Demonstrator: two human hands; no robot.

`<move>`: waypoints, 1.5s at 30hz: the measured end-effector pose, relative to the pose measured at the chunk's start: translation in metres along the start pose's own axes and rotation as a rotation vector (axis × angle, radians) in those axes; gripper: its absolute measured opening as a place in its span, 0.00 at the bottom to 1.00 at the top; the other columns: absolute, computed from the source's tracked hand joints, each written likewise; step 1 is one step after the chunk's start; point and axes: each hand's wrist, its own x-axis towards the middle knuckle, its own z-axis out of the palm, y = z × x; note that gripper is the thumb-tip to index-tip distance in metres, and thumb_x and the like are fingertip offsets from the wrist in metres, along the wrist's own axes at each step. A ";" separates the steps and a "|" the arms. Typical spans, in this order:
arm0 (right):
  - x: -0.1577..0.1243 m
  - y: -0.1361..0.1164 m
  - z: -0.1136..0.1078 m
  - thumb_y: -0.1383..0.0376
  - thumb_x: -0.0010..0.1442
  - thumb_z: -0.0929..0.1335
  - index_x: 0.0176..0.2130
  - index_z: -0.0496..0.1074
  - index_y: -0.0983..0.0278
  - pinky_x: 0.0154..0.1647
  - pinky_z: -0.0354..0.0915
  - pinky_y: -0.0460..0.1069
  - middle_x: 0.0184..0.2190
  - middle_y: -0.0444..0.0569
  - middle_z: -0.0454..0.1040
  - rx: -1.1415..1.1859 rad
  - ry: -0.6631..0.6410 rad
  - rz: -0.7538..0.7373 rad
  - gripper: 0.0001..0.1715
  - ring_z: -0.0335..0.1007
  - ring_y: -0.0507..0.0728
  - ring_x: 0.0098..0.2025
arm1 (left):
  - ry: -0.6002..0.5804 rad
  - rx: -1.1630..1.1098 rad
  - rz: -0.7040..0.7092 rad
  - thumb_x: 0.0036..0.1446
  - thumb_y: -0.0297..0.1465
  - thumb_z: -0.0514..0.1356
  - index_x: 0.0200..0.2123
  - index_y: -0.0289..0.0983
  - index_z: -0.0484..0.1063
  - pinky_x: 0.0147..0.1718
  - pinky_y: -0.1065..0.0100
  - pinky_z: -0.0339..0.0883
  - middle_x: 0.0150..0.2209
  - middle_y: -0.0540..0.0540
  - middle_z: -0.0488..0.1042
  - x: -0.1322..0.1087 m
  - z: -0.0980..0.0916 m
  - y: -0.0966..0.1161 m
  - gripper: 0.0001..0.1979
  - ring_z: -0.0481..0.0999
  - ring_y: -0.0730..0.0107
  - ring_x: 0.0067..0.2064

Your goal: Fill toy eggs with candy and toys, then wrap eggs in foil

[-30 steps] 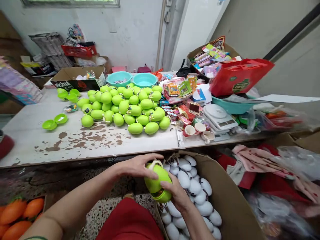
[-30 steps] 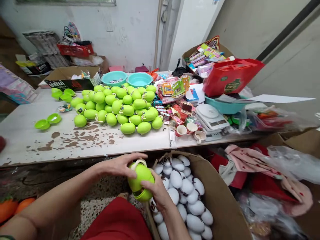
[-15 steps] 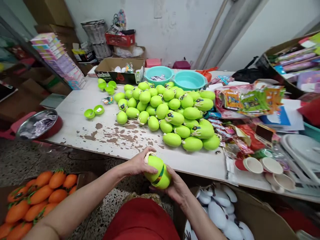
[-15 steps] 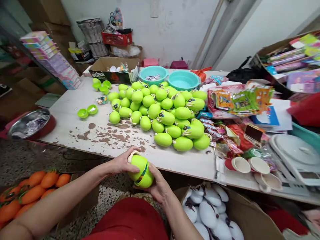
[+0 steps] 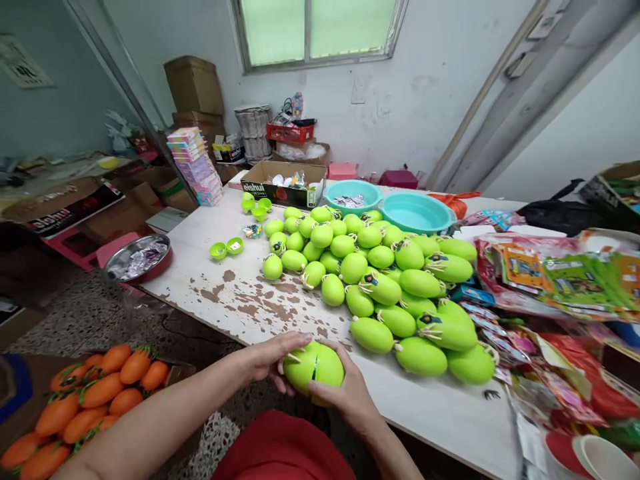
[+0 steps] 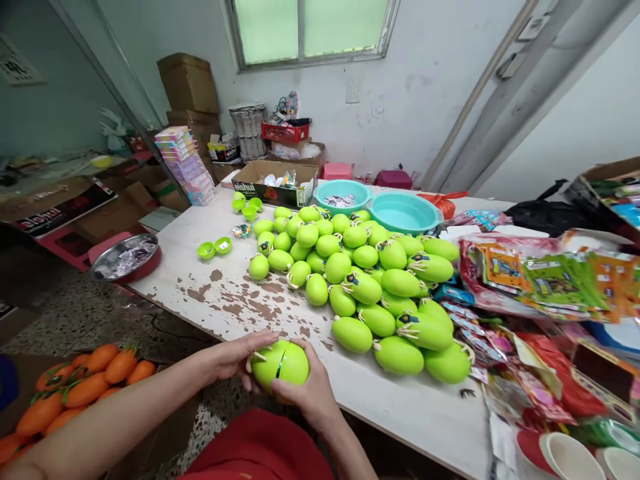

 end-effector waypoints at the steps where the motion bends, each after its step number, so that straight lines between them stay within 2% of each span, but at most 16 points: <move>1: 0.005 -0.005 0.002 0.55 0.36 0.80 0.50 0.68 0.61 0.45 0.68 0.55 0.43 0.49 0.75 -0.029 -0.008 -0.008 0.43 0.71 0.64 0.44 | -0.015 -0.005 0.013 0.47 0.58 0.61 0.53 0.40 0.62 0.16 0.72 0.65 0.36 0.45 0.73 -0.001 -0.005 0.004 0.37 0.74 0.69 0.23; 5: 0.028 -0.021 0.015 0.52 0.34 0.81 0.52 0.66 0.61 0.44 0.69 0.55 0.44 0.49 0.75 0.071 -0.028 0.087 0.49 0.71 0.64 0.44 | 0.031 -0.027 0.182 0.46 0.46 0.68 0.50 0.42 0.62 0.19 0.74 0.65 0.36 0.50 0.70 -0.011 -0.028 0.016 0.31 0.73 0.71 0.28; 8: 0.053 -0.027 0.035 0.53 0.34 0.81 0.52 0.66 0.61 0.46 0.69 0.56 0.44 0.49 0.76 0.204 -0.066 0.143 0.48 0.72 0.64 0.45 | 0.040 0.041 0.327 0.46 0.41 0.69 0.52 0.41 0.62 0.28 0.73 0.66 0.39 0.50 0.71 -0.019 -0.057 0.022 0.31 0.72 0.70 0.35; 12: 0.099 -0.037 0.076 0.55 0.38 0.80 0.53 0.66 0.62 0.48 0.69 0.58 0.45 0.51 0.77 0.300 -0.092 0.140 0.45 0.73 0.65 0.47 | 0.051 0.303 0.477 0.44 0.33 0.70 0.57 0.44 0.62 0.42 0.68 0.66 0.46 0.50 0.71 -0.028 -0.119 0.033 0.36 0.70 0.66 0.44; 14: 0.124 -0.043 0.102 0.57 0.38 0.80 0.54 0.65 0.61 0.49 0.68 0.58 0.47 0.51 0.76 0.310 -0.110 0.115 0.46 0.72 0.65 0.48 | 0.087 0.404 0.523 0.43 0.32 0.70 0.58 0.45 0.62 0.45 0.66 0.66 0.50 0.49 0.70 -0.033 -0.156 0.038 0.38 0.70 0.65 0.46; 19: 0.176 -0.061 0.166 0.57 0.37 0.81 0.56 0.65 0.60 0.47 0.69 0.57 0.46 0.51 0.76 0.215 -0.114 0.062 0.49 0.72 0.63 0.46 | 0.166 0.468 0.618 0.46 0.31 0.68 0.59 0.44 0.60 0.50 0.63 0.66 0.53 0.46 0.68 -0.048 -0.239 0.050 0.36 0.71 0.62 0.50; 22: 0.194 -0.068 0.196 0.57 0.36 0.81 0.55 0.65 0.60 0.45 0.70 0.55 0.46 0.50 0.76 0.165 -0.086 0.086 0.49 0.72 0.62 0.45 | 0.155 0.543 0.704 0.44 0.33 0.69 0.59 0.43 0.62 0.55 0.60 0.63 0.57 0.44 0.65 -0.052 -0.274 0.053 0.37 0.68 0.58 0.55; 25: 0.205 -0.075 0.214 0.57 0.35 0.81 0.55 0.67 0.61 0.47 0.69 0.56 0.46 0.50 0.75 0.160 -0.062 0.107 0.49 0.72 0.62 0.46 | 0.118 0.527 0.739 0.44 0.37 0.70 0.57 0.42 0.64 0.56 0.59 0.62 0.57 0.43 0.66 -0.049 -0.300 0.054 0.36 0.68 0.56 0.56; 28: 0.211 -0.079 0.224 0.58 0.35 0.81 0.55 0.67 0.61 0.47 0.69 0.56 0.44 0.49 0.76 0.132 -0.019 0.130 0.49 0.72 0.62 0.45 | 0.080 0.437 0.672 0.48 0.40 0.68 0.56 0.42 0.63 0.52 0.61 0.65 0.53 0.44 0.68 -0.041 -0.317 0.052 0.33 0.71 0.58 0.52; 31: 0.214 -0.076 0.230 0.58 0.37 0.81 0.55 0.67 0.61 0.48 0.68 0.56 0.44 0.49 0.76 0.154 0.031 0.152 0.48 0.72 0.62 0.45 | 0.032 0.450 0.665 0.49 0.40 0.68 0.57 0.43 0.64 0.53 0.60 0.64 0.54 0.44 0.68 -0.034 -0.326 0.052 0.32 0.70 0.57 0.53; 35: 0.220 -0.064 0.238 0.55 0.38 0.80 0.53 0.68 0.61 0.46 0.69 0.56 0.45 0.50 0.75 0.239 0.149 0.180 0.45 0.71 0.63 0.46 | 0.012 0.517 0.693 0.49 0.38 0.68 0.56 0.44 0.65 0.55 0.58 0.62 0.56 0.43 0.67 -0.031 -0.330 0.056 0.31 0.68 0.55 0.55; 37: 0.223 -0.060 0.240 0.54 0.39 0.80 0.52 0.68 0.61 0.44 0.69 0.55 0.44 0.49 0.75 0.256 0.185 0.197 0.43 0.71 0.63 0.45 | 0.022 0.538 0.660 0.49 0.37 0.67 0.55 0.44 0.66 0.54 0.58 0.63 0.55 0.44 0.68 -0.032 -0.330 0.060 0.30 0.69 0.57 0.53; 40: 0.229 -0.060 0.236 0.55 0.39 0.79 0.53 0.69 0.61 0.44 0.69 0.55 0.43 0.49 0.75 0.232 0.110 0.197 0.43 0.71 0.63 0.44 | 0.028 0.454 0.508 0.50 0.38 0.66 0.56 0.44 0.64 0.39 0.65 0.70 0.48 0.46 0.70 -0.035 -0.327 0.064 0.29 0.72 0.64 0.41; 42: 0.232 -0.062 0.230 0.56 0.39 0.80 0.54 0.69 0.61 0.46 0.68 0.55 0.44 0.49 0.75 0.211 0.035 0.164 0.44 0.71 0.62 0.45 | 0.038 0.363 0.438 0.51 0.39 0.64 0.58 0.45 0.62 0.30 0.70 0.68 0.44 0.48 0.70 -0.037 -0.326 0.067 0.30 0.70 0.70 0.33; 45: 0.237 -0.066 0.223 0.56 0.38 0.81 0.56 0.68 0.61 0.48 0.68 0.56 0.46 0.50 0.75 0.190 -0.028 0.124 0.48 0.71 0.63 0.46 | 0.077 0.321 0.428 0.52 0.40 0.65 0.58 0.45 0.62 0.26 0.73 0.66 0.40 0.50 0.69 -0.040 -0.327 0.071 0.30 0.68 0.73 0.30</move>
